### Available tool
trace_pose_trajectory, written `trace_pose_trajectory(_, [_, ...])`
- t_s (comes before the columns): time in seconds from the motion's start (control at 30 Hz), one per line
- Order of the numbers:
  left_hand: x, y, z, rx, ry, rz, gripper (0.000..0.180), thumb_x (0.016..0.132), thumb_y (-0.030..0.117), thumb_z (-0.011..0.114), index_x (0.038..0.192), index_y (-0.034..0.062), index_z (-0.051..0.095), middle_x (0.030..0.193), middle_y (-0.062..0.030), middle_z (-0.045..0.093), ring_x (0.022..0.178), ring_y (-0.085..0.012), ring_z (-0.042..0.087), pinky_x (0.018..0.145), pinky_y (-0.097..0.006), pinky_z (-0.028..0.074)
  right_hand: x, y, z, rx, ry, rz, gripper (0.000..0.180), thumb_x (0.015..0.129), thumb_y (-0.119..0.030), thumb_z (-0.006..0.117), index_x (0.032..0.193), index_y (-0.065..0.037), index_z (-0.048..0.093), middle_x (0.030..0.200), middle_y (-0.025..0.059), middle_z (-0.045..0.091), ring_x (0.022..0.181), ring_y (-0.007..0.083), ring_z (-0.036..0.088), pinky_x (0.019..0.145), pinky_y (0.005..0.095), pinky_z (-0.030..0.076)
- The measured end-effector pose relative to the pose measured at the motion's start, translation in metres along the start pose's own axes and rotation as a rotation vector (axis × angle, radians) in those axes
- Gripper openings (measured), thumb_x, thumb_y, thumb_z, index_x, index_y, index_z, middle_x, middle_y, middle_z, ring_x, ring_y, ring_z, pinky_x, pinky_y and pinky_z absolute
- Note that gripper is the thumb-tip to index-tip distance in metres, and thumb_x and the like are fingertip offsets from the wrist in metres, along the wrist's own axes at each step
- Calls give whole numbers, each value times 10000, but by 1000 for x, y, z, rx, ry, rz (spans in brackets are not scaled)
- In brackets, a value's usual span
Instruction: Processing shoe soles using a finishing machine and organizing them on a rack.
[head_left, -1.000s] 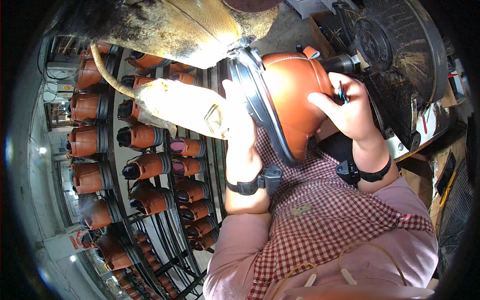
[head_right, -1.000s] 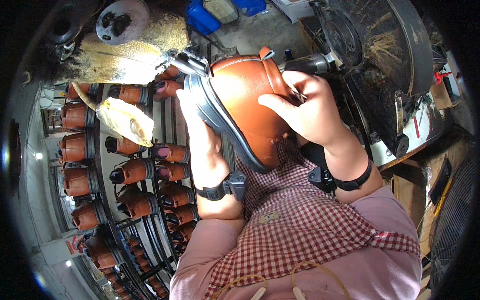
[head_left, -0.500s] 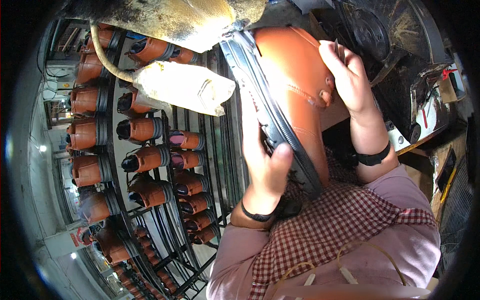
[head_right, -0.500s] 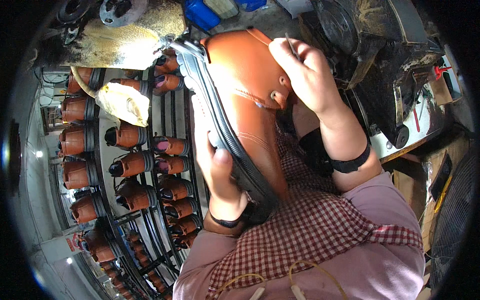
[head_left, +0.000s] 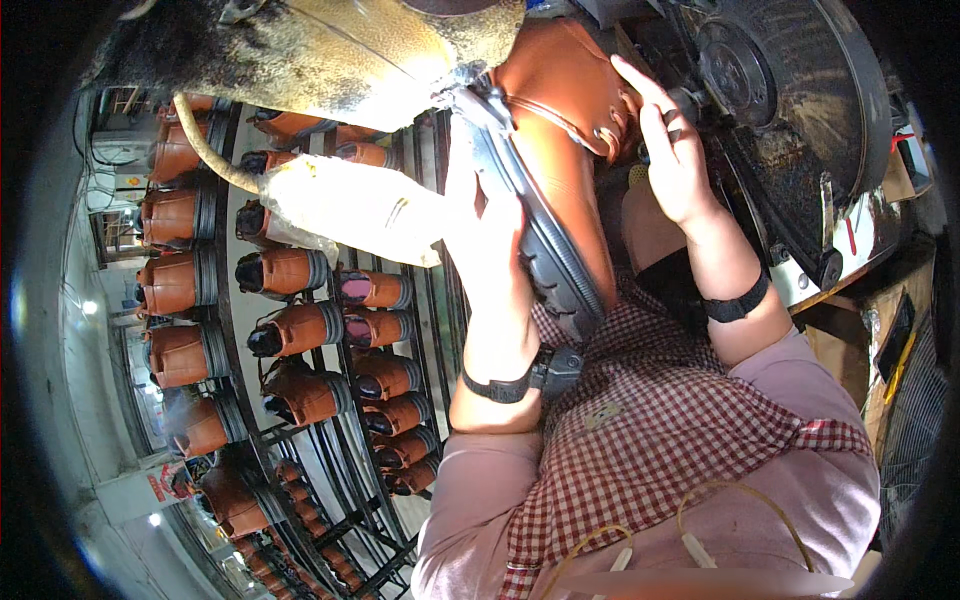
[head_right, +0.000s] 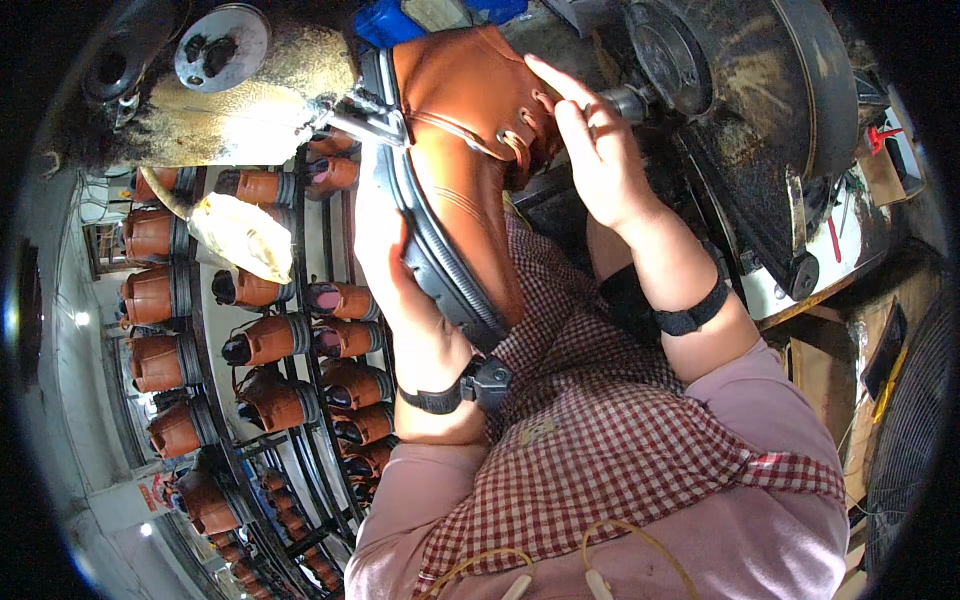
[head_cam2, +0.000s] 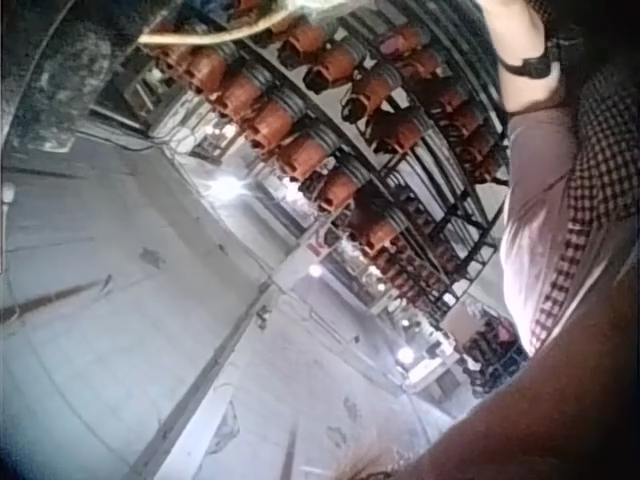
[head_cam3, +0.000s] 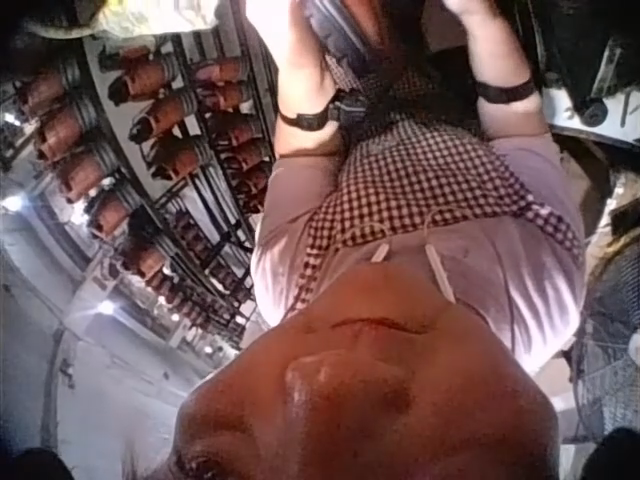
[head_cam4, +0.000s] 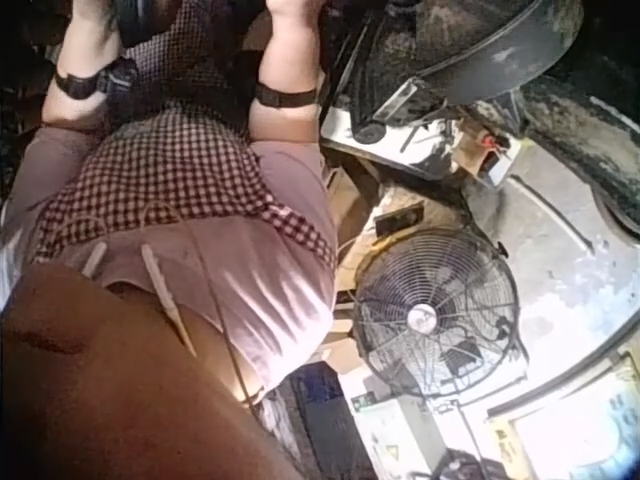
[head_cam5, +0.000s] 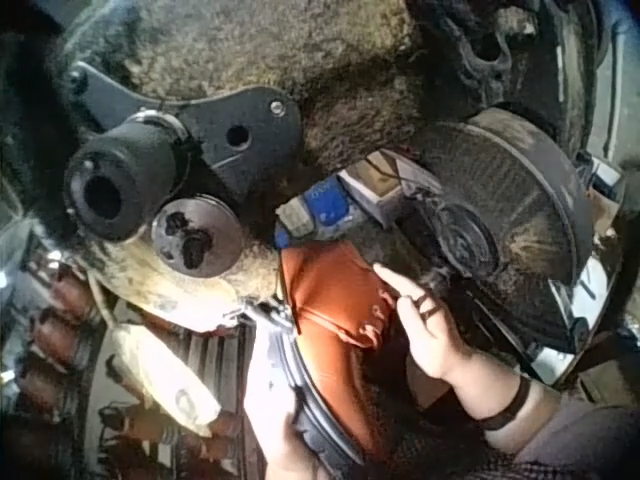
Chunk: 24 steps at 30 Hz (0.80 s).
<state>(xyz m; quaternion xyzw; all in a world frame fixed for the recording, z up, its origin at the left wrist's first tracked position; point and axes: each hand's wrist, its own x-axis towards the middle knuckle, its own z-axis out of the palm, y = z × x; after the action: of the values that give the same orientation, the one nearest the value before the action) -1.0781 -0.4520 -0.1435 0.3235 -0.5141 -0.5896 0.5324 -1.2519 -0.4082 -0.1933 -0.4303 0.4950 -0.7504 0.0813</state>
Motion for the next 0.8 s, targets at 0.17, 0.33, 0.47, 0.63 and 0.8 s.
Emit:
trace_pose_trajectory(0.17, [-6,16,15,-22,-3,-297,445,885,230,567,1276,25,510,1197,-78,561,1085,-178,554,960,-323,437,6,13,-9,-252,-87,-95,367,982,-94,412,1323,-127,543,1377,153,467,1185,255,504,1029,346,388])
trace_pose_trajectory(0.33, [18,-56,-66,-203,-308,-213,485,873,172,560,1317,8,454,1173,-86,555,1063,-180,570,953,-307,455,17,8,2,-545,-58,-227,387,937,-107,504,1307,-200,566,1446,121,384,1254,295,408,1056,401,352])
trace_pose_trajectory(0.47, [40,-30,-1,-261,-446,81,516,905,235,518,1355,9,404,1244,-103,535,1154,-222,538,1013,-363,415,25,15,2,-639,-54,-230,377,925,-110,522,1279,-221,590,1429,61,422,1176,288,454,1053,383,358])
trace_pose_trajectory(0.63, [53,-28,14,-238,-430,75,476,968,322,434,1332,15,424,1285,-133,521,1166,-243,527,1021,-403,393,34,21,-4,-793,-68,-311,379,855,-69,570,1214,-178,619,1282,57,554,1125,284,501,1021,392,373])
trace_pose_trajectory(0.8, [68,-31,24,-285,-315,-107,456,971,318,402,1170,-72,526,1125,-162,609,1031,-252,586,958,-377,429,31,28,-11,-858,-91,-277,356,804,-82,613,1155,-139,628,1215,66,579,1139,295,496,1041,423,353])
